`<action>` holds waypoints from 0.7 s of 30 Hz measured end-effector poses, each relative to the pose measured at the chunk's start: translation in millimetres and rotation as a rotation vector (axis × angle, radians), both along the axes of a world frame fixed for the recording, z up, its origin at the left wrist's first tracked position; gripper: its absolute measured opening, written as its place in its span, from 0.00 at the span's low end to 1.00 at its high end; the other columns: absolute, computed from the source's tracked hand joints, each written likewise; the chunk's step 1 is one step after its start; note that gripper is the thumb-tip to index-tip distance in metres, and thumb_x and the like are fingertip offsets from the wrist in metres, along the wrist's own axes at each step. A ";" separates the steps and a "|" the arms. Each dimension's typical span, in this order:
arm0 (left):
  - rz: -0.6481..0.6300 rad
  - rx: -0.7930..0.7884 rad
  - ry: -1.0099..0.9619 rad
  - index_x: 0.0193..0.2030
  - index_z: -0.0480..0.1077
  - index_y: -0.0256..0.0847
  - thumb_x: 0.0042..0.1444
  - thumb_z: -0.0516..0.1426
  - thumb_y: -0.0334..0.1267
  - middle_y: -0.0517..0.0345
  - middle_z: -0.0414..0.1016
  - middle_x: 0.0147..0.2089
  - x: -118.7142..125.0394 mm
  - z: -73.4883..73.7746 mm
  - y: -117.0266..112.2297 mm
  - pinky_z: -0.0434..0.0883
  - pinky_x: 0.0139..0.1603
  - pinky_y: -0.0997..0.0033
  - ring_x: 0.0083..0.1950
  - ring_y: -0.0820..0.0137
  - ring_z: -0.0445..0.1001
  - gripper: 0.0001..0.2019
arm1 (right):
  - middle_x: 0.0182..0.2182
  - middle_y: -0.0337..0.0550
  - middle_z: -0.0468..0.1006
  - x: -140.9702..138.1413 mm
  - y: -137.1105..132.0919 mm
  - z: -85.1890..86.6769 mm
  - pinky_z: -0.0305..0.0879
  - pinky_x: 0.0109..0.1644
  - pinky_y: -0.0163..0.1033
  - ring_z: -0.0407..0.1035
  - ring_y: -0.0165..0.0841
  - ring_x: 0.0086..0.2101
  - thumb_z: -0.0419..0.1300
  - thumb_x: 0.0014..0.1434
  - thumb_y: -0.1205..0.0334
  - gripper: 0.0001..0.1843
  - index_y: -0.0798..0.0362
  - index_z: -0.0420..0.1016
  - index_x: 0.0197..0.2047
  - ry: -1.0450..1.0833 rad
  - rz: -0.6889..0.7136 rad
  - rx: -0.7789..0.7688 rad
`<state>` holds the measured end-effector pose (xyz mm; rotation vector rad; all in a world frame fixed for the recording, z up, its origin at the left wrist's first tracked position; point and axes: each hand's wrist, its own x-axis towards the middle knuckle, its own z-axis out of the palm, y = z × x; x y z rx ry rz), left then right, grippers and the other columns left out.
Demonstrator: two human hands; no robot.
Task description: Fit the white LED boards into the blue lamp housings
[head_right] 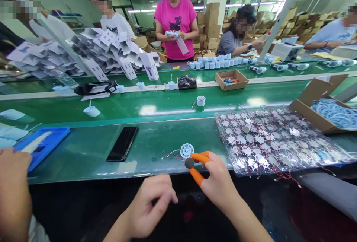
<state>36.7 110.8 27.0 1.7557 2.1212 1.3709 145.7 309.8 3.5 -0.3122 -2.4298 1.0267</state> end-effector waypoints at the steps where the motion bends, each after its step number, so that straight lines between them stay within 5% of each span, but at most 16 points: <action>1: -0.032 -0.006 0.024 0.42 0.76 0.42 0.62 0.54 0.26 0.55 0.74 0.34 0.9 -4.4 -1.0 0.70 0.29 0.74 0.30 0.73 0.73 0.11 | 0.35 0.42 0.74 -0.9 1.2 -0.1 0.70 0.39 0.41 0.71 0.36 0.35 0.64 0.60 0.64 0.15 0.47 0.79 0.51 -0.020 -0.018 -0.026; 4: 0.150 0.041 0.149 0.62 0.69 0.41 0.63 0.53 0.23 0.45 0.75 0.55 -4.5 -21.6 4.3 0.76 0.48 0.67 0.50 0.65 0.77 0.22 | 0.30 0.38 0.70 -5.5 2.0 3.9 0.70 0.38 0.40 0.69 0.33 0.32 0.65 0.58 0.62 0.14 0.47 0.80 0.49 -0.082 -0.014 -0.124; 6: 0.236 0.036 0.156 0.64 0.67 0.41 0.64 0.53 0.24 0.45 0.75 0.58 -14.5 -30.7 12.2 0.74 0.57 0.62 0.57 0.63 0.75 0.22 | 0.30 0.36 0.70 -10.1 1.3 8.4 0.70 0.39 0.39 0.69 0.32 0.31 0.66 0.57 0.60 0.15 0.46 0.80 0.49 -0.122 0.023 -0.194; 12: 0.269 0.029 0.137 0.40 0.75 0.40 0.65 0.55 0.30 0.53 0.74 0.36 -49.4 -44.3 32.3 0.74 0.45 0.62 0.40 0.65 0.73 0.07 | 0.31 0.38 0.73 -28.9 6.6 8.0 0.70 0.38 0.38 0.69 0.32 0.31 0.67 0.55 0.60 0.17 0.48 0.81 0.49 -0.208 0.059 -0.180; 21: 0.367 0.060 -0.221 0.44 0.78 0.40 0.62 0.58 0.32 0.54 0.75 0.38 -67.4 -74.6 58.4 0.75 0.42 0.67 0.38 0.70 0.74 0.08 | 0.29 0.41 0.76 -56.2 22.6 -13.6 0.69 0.32 0.39 0.70 0.33 0.27 0.65 0.53 0.58 0.13 0.54 0.82 0.41 -0.330 -0.045 0.011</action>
